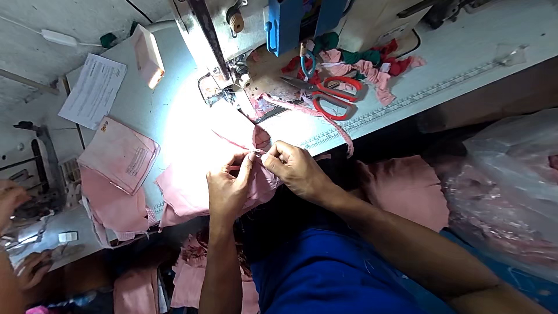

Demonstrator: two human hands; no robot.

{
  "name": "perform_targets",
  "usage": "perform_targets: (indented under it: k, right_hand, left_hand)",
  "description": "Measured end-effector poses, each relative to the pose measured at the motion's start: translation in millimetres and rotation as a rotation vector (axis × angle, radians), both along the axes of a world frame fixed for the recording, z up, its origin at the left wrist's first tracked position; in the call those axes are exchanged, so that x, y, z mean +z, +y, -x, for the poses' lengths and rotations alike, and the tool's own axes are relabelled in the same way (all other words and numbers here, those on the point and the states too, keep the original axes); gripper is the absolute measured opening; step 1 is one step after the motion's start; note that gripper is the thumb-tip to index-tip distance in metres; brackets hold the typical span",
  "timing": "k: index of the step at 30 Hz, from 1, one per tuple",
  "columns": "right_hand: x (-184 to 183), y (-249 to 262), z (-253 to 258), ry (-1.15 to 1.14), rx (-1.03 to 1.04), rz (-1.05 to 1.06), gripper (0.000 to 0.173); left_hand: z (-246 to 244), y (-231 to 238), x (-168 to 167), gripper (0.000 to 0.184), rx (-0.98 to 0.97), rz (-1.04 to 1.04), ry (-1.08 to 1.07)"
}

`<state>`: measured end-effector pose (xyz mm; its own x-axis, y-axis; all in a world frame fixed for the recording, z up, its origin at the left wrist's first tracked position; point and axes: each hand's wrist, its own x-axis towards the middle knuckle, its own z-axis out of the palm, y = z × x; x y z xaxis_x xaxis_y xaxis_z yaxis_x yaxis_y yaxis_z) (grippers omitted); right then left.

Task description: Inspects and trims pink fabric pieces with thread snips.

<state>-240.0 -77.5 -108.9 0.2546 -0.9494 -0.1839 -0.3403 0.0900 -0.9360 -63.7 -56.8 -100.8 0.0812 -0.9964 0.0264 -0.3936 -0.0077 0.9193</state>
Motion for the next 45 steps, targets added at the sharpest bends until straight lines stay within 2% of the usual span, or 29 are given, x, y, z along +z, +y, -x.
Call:
perform_targets:
  k: [3,6,12,17,21,24,29,32,33,36,40,45]
  right_hand:
    - [-1.5,4.1,-4.4,0.085,-0.042,0.116,0.018]
    - [-4.7,5.0,-5.8,0.072,-0.062,0.177,0.017]
    - [-11.5,-1.6,-6.6,0.037,-0.072,0.198,0.016]
    - [-7.8,-8.6,-6.5,0.047,-0.005,0.075,0.028]
    - [-8.5,-11.1,-2.4,-0.124,0.008,0.137,0.028]
    - [-5.2,-15.1,-2.9,0.02,0.004,0.248,0.041]
    - [-2.3,-20.0,-4.6,0.219,0.109,0.449,0.021]
    - [-7.1,-18.3,-12.3,0.328,0.047,0.649,0.022]
    - [-7.3,-17.5,-15.6,0.31,0.016,0.594,0.024]
    - [-5.6,-15.6,-22.6,0.124,-0.041,0.25,0.031]
    - [-11.4,-11.2,-23.6,0.127,-0.011,0.249,0.03]
    - [-5.6,-11.4,-20.9,0.186,0.036,0.259,0.028]
  left_hand:
    - [0.8,-0.4,0.2,0.01,-0.011,0.001,-0.019]
    - [1.0,-0.9,0.5,0.011,-0.02,0.002,-0.024]
    - [3.3,-1.9,-2.0,0.01,-0.018,-0.001,-0.035]
    - [1.1,-4.7,-7.6,0.016,0.0,0.036,-0.044]
    - [-2.0,-4.2,-5.3,0.016,0.024,0.014,-0.02]
    - [-2.4,-2.6,-4.0,0.015,0.017,0.019,-0.003]
    - [-5.9,0.3,-2.1,0.017,-0.006,0.074,-0.131]
    - [-2.4,2.5,-4.7,0.014,0.047,0.142,-0.144]
    - [0.5,3.5,-5.6,0.013,0.086,0.17,-0.129]
    - [2.4,4.7,-10.3,0.012,0.122,0.161,-0.037]
    - [-10.2,0.7,-13.4,0.018,0.059,0.012,0.083]
    - [-10.3,-0.6,-9.7,0.015,0.077,0.02,0.06]
